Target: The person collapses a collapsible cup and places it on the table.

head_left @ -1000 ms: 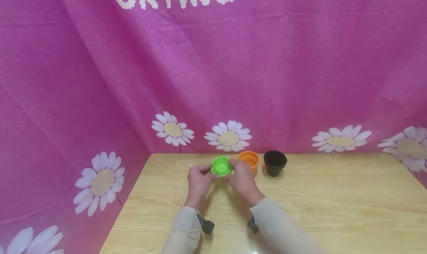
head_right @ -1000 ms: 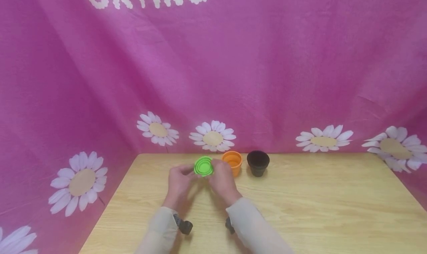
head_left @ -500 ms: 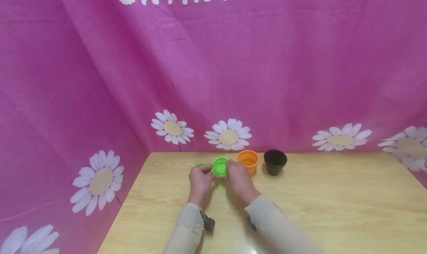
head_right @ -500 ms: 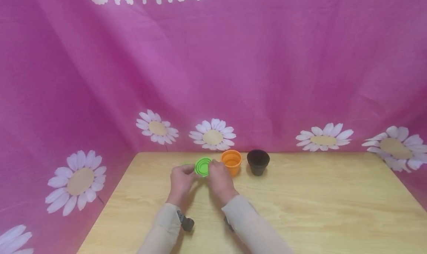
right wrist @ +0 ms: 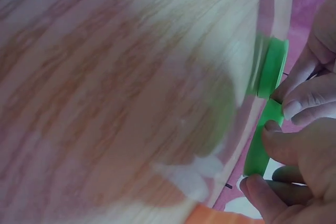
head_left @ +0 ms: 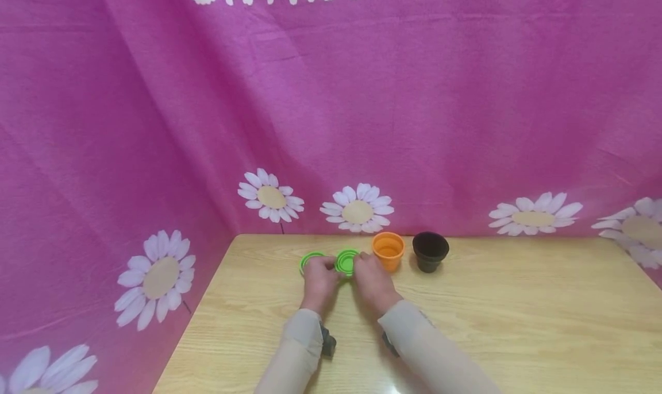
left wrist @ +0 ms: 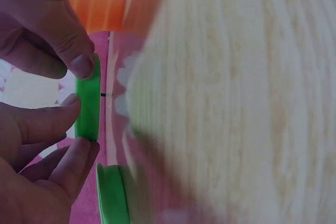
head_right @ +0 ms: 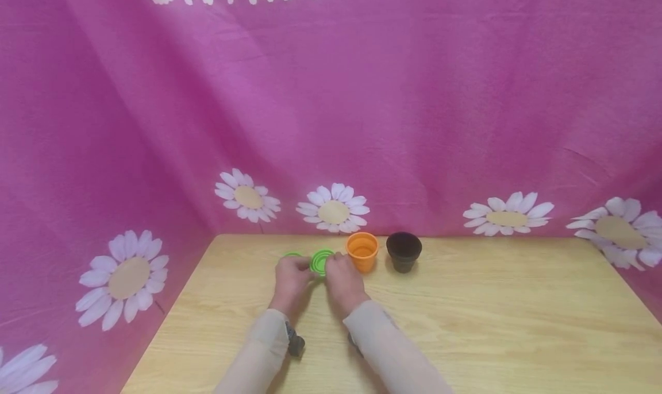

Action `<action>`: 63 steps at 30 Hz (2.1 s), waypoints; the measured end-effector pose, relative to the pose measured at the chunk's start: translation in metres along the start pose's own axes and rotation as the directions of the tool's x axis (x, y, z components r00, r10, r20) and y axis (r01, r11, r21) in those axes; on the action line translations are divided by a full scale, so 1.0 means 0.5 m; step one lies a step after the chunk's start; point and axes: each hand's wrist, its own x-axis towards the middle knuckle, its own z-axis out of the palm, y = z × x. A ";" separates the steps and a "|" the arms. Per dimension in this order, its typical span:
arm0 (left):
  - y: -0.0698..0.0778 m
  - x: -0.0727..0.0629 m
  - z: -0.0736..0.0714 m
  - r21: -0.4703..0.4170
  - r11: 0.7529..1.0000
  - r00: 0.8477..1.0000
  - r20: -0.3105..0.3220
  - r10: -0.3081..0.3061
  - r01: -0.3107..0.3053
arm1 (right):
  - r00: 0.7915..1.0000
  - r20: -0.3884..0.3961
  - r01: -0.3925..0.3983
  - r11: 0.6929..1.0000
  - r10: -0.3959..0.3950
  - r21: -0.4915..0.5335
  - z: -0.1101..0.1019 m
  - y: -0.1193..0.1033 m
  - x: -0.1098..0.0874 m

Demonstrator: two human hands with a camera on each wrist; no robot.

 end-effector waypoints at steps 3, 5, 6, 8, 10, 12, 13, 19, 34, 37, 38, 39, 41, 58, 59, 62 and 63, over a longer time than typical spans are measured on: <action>0.000 0.002 0.003 0.054 0.998 1.000 0.013 0.023 -0.024 | 1.000 0.006 0.011 1.000 -0.011 -0.022 0.003 0.000 0.002; 0.000 0.004 0.007 0.087 0.996 1.000 0.015 0.022 -0.023 | 1.000 0.013 0.015 0.999 -0.015 -0.034 0.004 0.000 0.002; -0.001 0.005 0.009 0.104 0.994 1.000 0.018 0.021 -0.023 | 1.000 0.016 0.015 0.999 -0.014 -0.039 0.005 0.000 0.001; -0.003 0.009 0.013 0.128 0.992 1.000 0.022 0.008 -0.011 | 1.000 0.023 0.009 0.999 -0.008 -0.045 0.007 0.000 0.001; -0.006 0.012 0.015 0.151 0.988 1.000 0.025 0.005 -0.009 | 1.000 0.026 0.006 0.999 -0.004 -0.053 0.010 0.001 0.001; -0.009 0.015 0.017 0.162 0.987 1.000 0.021 -0.002 -0.002 | 1.000 0.021 0.008 0.998 -0.006 -0.066 0.014 0.002 0.002; -0.010 0.015 0.017 0.164 0.986 1.000 0.020 -0.003 -0.001 | 1.000 0.019 0.009 0.997 -0.007 -0.071 0.015 0.003 0.002; -0.012 0.014 0.020 0.196 0.980 0.999 0.022 0.023 -0.027 | 1.000 -0.016 0.015 0.996 -0.016 -0.087 0.021 0.007 -0.002; 0.034 -0.007 0.020 0.233 0.962 0.990 0.021 0.140 -0.141 | 0.974 -0.152 -0.113 0.941 0.168 0.320 -0.040 0.022 -0.079; 0.051 -0.013 0.031 0.117 0.986 0.992 0.040 0.119 -0.123 | 0.948 -0.220 -0.141 0.924 0.229 0.356 -0.060 0.038 -0.093; 0.056 -0.014 0.036 0.090 0.989 0.993 0.039 0.115 -0.118 | 0.938 -0.247 -0.146 0.923 0.243 0.355 -0.066 0.044 -0.097; 0.059 -0.014 0.041 0.071 0.991 0.993 0.037 0.110 -0.113 | 0.929 -0.270 -0.150 0.924 0.254 0.353 -0.070 0.051 -0.099; 0.065 -0.012 0.053 0.060 0.991 0.992 0.029 0.119 -0.120 | 0.915 -0.305 -0.156 0.928 0.265 0.339 -0.074 0.066 -0.101; 0.090 0.027 0.137 0.004 0.989 0.979 0.149 0.142 -0.144 | 0.912 -0.290 -0.194 0.928 0.290 0.318 -0.065 0.130 -0.078; 0.091 0.028 0.138 -0.012 0.990 0.978 0.156 0.140 -0.140 | 0.913 -0.288 -0.190 0.926 0.288 0.325 -0.064 0.130 -0.077; 0.094 0.028 0.138 -0.058 0.992 0.979 0.163 0.120 -0.112 | 0.918 -0.277 -0.181 0.922 0.284 0.344 -0.065 0.131 -0.073; 0.095 0.028 0.138 -0.077 0.992 0.979 0.168 0.112 -0.100 | 0.919 -0.275 -0.179 0.921 0.282 0.347 -0.066 0.130 -0.073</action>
